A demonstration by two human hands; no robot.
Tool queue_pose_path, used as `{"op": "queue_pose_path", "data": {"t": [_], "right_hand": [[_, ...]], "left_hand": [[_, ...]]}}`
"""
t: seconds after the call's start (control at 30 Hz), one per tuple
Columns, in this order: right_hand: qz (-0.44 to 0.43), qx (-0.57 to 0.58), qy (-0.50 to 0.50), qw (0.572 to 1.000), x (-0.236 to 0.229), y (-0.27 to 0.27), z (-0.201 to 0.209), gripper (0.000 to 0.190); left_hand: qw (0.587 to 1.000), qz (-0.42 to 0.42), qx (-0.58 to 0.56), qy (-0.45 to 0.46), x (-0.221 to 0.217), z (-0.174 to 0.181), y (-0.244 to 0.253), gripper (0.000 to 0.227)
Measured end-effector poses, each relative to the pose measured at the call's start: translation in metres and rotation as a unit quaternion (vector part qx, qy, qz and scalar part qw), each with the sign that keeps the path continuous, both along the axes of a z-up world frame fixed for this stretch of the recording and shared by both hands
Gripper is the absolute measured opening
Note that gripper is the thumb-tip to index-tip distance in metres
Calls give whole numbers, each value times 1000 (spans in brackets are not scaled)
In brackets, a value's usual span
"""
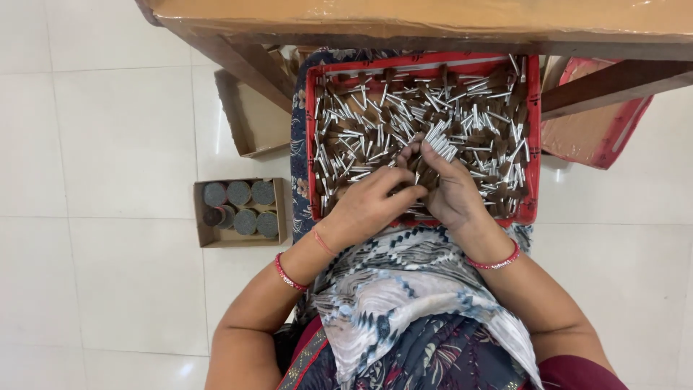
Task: The recorder is sorting and bundling small metal pins or tubes from a red crate and placing them into bundles.
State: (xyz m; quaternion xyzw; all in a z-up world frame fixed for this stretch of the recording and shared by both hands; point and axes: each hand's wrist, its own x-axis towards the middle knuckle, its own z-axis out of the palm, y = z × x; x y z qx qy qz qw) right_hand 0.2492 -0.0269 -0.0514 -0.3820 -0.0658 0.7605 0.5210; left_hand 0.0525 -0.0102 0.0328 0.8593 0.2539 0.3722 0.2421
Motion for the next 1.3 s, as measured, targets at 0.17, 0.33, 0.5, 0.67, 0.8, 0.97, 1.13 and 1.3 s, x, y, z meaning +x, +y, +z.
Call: {"op": "queue_pose_path", "data": {"t": [0.17,0.33,0.5,0.67,0.8,0.97,1.13,1.3], "right_hand": [[20,31,-71,997,0,-9,-1,27],[129,54,-46,989,5,-11,14,28],[157,47,-12,986,6,-12,5,29],[148,-21,-64,987,3,-1,-7,28],[124,-32,-75,989,1,0,14,21],[42,23,-45,998,22,-8,26,18],[89,9,-150,985,13,-25,25,22],[130,21,-154,979,-4,-25,26,21]], "left_hand": [[995,45,-82,-37,-7,-15,7,18],[973,50,-223,-17,-15,2,30,16],[975,30,-221,-9,-11,1,42,20],[972,-133,-193,16,0,-10,47,84],[971,-139,-193,8,-12,-9,45,70],[956,55,-199,209,-36,-22,13,35],[956,99,-256,107,-40,-42,2,19],[962,32,-268,-36,-25,-6,1,18]]}}
